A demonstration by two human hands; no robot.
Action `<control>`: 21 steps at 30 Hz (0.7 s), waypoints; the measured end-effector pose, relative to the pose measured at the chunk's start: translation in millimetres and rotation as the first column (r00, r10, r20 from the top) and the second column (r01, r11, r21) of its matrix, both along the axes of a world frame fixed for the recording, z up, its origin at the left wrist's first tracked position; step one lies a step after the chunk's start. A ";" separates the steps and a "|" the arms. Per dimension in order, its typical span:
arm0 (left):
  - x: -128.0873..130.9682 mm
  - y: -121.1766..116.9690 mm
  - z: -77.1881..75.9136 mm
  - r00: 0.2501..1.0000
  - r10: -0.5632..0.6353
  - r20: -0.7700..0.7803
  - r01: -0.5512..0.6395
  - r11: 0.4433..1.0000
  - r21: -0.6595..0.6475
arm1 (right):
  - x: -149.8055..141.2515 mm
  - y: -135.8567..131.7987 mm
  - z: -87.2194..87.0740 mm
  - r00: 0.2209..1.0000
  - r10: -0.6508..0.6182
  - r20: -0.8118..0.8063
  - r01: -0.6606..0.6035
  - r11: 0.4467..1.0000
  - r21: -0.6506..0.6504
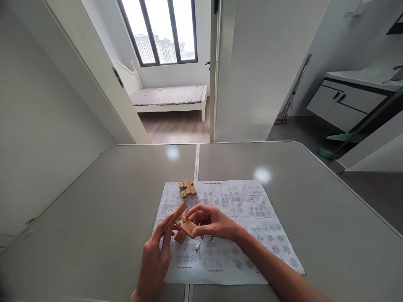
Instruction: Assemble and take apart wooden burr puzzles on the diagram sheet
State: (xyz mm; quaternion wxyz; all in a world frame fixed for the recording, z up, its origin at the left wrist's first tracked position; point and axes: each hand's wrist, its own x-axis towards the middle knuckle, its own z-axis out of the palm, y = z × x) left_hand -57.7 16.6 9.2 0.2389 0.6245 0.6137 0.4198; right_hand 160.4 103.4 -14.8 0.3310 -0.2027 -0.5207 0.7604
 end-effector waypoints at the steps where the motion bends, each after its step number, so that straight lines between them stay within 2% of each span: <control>1: 0.3 0.1 0.3 1.000 -0.004 0.000 0.004 1.000 0.000 | -0.2 -0.3 0.4 1.000 -0.002 0.003 0.002 1.000 0.004; 8: 2.8 -0.3 0.2 0.999 -0.019 -0.028 0.019 1.000 0.012 | -2.1 -0.6 0.6 1.000 -0.018 -0.005 0.018 1.000 0.019; 21: 2.3 -0.2 6.8 0.998 -0.055 0.033 0.055 0.998 0.005 | -0.3 -1.6 1.9 0.999 0.021 0.044 -0.025 0.995 0.093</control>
